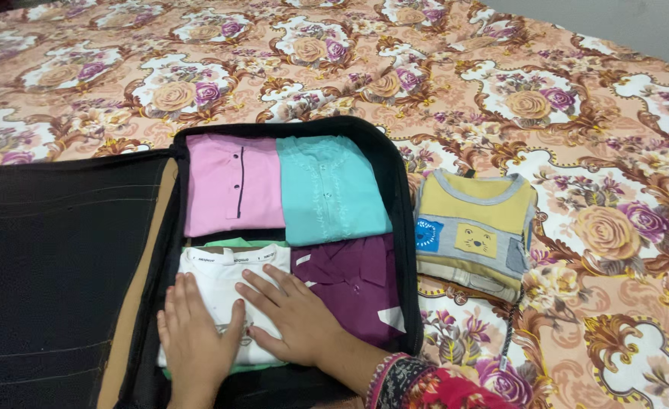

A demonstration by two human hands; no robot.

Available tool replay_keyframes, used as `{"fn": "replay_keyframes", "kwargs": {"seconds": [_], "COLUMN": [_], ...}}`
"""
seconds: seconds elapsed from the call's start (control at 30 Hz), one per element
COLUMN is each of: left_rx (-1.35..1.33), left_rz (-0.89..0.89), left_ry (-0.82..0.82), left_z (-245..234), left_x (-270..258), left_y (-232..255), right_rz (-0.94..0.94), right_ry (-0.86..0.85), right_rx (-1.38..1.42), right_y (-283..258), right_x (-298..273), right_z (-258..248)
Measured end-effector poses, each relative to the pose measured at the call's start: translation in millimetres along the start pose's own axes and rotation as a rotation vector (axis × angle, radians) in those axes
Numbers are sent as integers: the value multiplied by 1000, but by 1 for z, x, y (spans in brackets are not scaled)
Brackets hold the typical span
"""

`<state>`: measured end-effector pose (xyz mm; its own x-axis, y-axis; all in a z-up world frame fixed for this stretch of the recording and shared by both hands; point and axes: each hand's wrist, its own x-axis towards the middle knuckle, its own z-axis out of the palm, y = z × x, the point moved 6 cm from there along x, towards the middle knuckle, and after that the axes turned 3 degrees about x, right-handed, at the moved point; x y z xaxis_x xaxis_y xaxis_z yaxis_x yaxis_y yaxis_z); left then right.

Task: The person folds several shirts and places them into an open suitcase on a bed. They handle a yellow shirt with a cartoon print, a white striped shirt, and other folded garments, arranging them neatly inside the suitcase.

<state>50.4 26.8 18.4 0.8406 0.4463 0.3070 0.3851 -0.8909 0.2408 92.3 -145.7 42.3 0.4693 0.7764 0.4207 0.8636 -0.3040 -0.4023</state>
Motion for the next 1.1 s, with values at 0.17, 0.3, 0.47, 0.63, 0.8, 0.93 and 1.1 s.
{"fn": "replay_keyframes", "kwargs": {"seconds": [0.17, 0.3, 0.47, 0.63, 0.8, 0.93, 1.1], "left_rx": [8, -9, -6, -53, -155, -131, -16], "left_rz": [124, 145, 141, 132, 42, -181, 42], "left_ry": [100, 76, 32, 50, 15, -249, -70], "left_z": [-21, -22, -17, -12, -9, -1, -8], "left_x": [-19, -24, -21, -22, -4, 18, 18], "left_y": [12, 12, 5, 4, -1, -19, -6], "right_rz": [-10, -24, -38, -43, -55, -53, -54], "right_ry": [36, 56, 76, 62, 57, 47, 33], "right_rx": [22, 45, -9, -8, -32, -25, -19], "right_y": [-5, -7, -10, -7, -9, -9, -11], "right_x": [-1, -2, -2, -2, -1, -3, -2], "right_z": [-8, -10, -6, -6, -7, -7, -9]}}
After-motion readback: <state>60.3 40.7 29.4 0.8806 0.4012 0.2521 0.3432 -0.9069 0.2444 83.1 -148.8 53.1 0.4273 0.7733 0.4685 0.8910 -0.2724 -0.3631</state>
